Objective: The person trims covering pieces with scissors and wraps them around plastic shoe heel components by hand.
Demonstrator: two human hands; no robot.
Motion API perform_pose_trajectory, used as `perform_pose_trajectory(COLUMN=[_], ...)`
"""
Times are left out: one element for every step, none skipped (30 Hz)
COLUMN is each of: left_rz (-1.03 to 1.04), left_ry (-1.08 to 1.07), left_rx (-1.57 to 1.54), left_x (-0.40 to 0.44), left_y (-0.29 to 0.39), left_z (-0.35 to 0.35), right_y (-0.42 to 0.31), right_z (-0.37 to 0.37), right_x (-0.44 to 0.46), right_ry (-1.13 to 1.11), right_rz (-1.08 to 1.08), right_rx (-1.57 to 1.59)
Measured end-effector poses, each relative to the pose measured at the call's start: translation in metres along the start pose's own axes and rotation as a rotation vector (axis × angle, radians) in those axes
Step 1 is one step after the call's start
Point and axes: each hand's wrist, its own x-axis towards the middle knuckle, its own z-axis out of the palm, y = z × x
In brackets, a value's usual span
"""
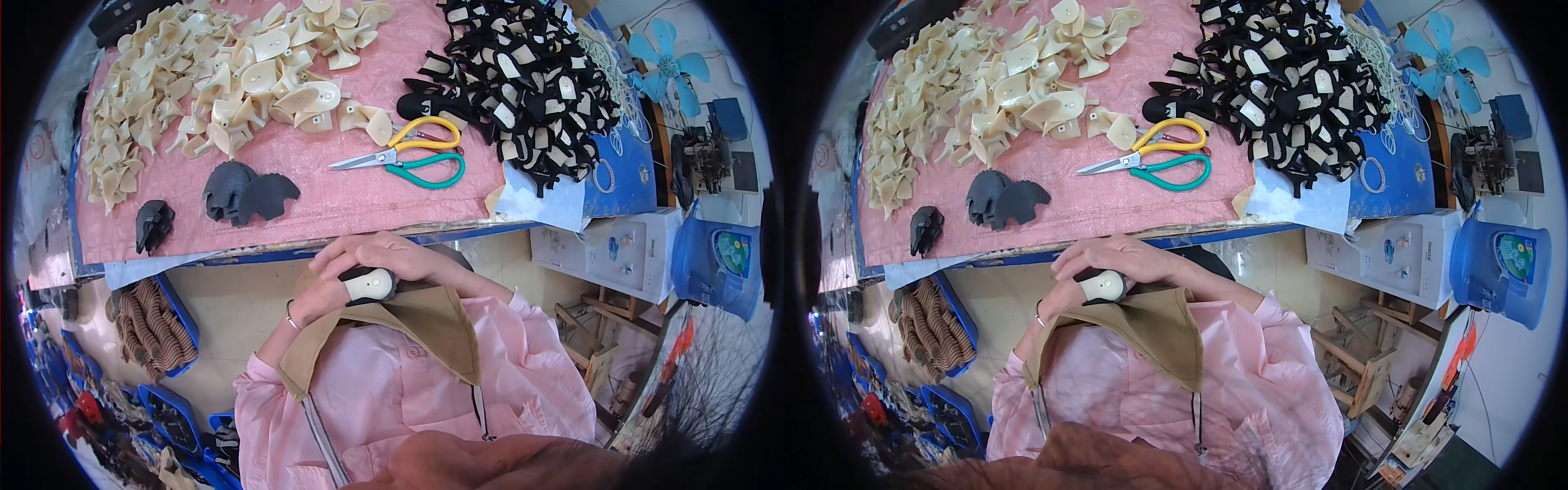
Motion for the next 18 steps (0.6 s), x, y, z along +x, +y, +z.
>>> perform_pose_trajectory(left_rz=[0.000,0.002,0.000,-0.003,-0.009,-0.015,-0.017,-0.020,-0.022,-0.026,-0.024,-0.026,-0.027,-0.026,-0.025,-0.024,-0.024,-0.022], left_ry=[-0.021,-0.030,-0.040,-0.051,-0.062,-0.069,-0.079,-0.087,-0.095,-0.096,-0.094,-0.099,-0.099,-0.096,-0.090,-0.086,-0.083,-0.073], left_rx=[-0.012,-0.021,-0.027,-0.030,-0.036,-0.041,-0.047,-0.055,-0.060,-0.069,-0.071,-0.073,-0.072,-0.070,-0.069,-0.065,-0.060,-0.059], left_x=[-0.001,0.000,0.000,0.000,-0.001,-0.002,-0.003,-0.003,-0.005,-0.006,-0.005,-0.005,-0.004,-0.003,-0.002,0.000,0.001,0.003], left_y=[-0.001,-0.003,-0.005,-0.005,-0.006,-0.007,-0.008,-0.010,-0.012,-0.013,-0.015,-0.016,-0.014,-0.014,-0.015,-0.016,-0.019,-0.021], left_z=[0.001,0.002,0.002,0.003,0.003,0.004,0.004,0.005,0.004,0.005,0.006,0.006,0.006,0.008,0.007,0.008,0.009,0.010], right_y=[-0.004,-0.008,-0.009,-0.009,-0.007,-0.006,-0.006,-0.006,-0.006,-0.006,-0.005,-0.005,-0.006,-0.008,-0.010,-0.011,-0.013,-0.014], right_z=[-0.001,-0.003,-0.004,-0.005,-0.006,-0.006,-0.006,-0.006,-0.005,-0.005,-0.005,-0.004,-0.003,-0.003,-0.003,-0.001,0.000,0.001], right_x=[0.003,0.006,0.008,0.009,0.010,0.011,0.012,0.013,0.013,0.013,0.012,0.011,0.010,0.008,0.008,0.009,0.009,0.009], right_ry=[0.001,-0.068,-0.137,-0.137,-0.198,-0.260,-0.260,-0.295,-0.331,-0.331,-0.285,-0.240,-0.241,-0.189,-0.137,-0.139,-0.116,-0.093], right_rz=[0.001,0.062,0.123,0.124,0.122,0.121,0.121,0.112,0.104,0.105,0.153,0.200,0.200,0.210,0.221,0.222,0.208,0.193], right_rx=[-0.002,-0.057,-0.112,-0.113,-0.140,-0.167,-0.168,-0.240,-0.313,-0.314,-0.272,-0.229,-0.230,-0.068,0.094,0.094,0.018,-0.060])
